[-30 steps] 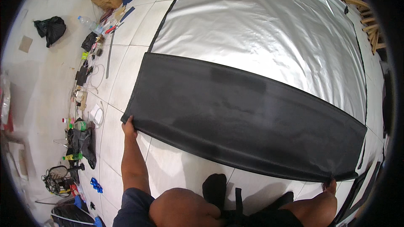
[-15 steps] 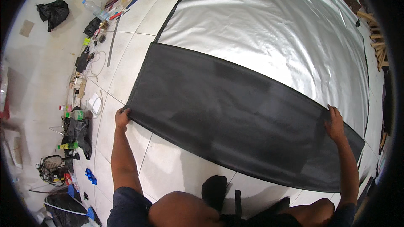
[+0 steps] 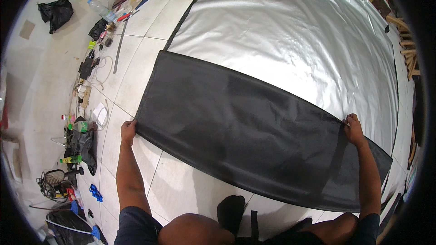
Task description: The person cuts a strip of black fabric using shears and then aligns the strip along the edge of a large silver sheet on the floor.
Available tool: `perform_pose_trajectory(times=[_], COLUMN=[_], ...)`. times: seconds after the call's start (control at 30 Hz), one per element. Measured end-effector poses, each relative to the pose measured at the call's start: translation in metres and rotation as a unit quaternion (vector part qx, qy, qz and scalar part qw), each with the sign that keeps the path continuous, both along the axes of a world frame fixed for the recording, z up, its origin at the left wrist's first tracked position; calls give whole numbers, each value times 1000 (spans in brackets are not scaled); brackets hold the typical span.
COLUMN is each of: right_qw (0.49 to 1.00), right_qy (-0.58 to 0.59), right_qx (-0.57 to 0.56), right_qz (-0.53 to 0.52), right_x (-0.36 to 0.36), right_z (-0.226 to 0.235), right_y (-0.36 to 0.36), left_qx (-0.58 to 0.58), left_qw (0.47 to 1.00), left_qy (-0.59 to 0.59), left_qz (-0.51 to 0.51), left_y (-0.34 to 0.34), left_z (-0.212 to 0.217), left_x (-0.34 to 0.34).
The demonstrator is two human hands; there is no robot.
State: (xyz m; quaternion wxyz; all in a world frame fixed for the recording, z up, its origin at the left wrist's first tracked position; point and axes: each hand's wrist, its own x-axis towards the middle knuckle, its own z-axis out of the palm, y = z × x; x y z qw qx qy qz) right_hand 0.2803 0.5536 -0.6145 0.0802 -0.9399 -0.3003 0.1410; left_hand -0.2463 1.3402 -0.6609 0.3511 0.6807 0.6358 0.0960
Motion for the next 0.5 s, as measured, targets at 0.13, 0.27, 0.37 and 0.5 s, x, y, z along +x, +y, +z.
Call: perform_pose_trajectory(times=[0.13,0.27,0.37,0.5], right_qw=[999,997,997,994], right_qy=[34,74,82,106], right_qx=[-12,7,4,-11], right_qz=[16,-11,-1,-4], right_x=[-4,-4,-6,-8], right_z=[2,0,2,5], right_y=[-4,-13,-14,-16], left_qx=[-23,-86,-84,-121], left_qw=[999,995,993,985], left_qy=[29,-5,-9,-75], left_qz=[19,51,80,95], left_y=[0,-14,-19,-16], left_z=[6,17,23,17], left_x=[-9,1,4,-7])
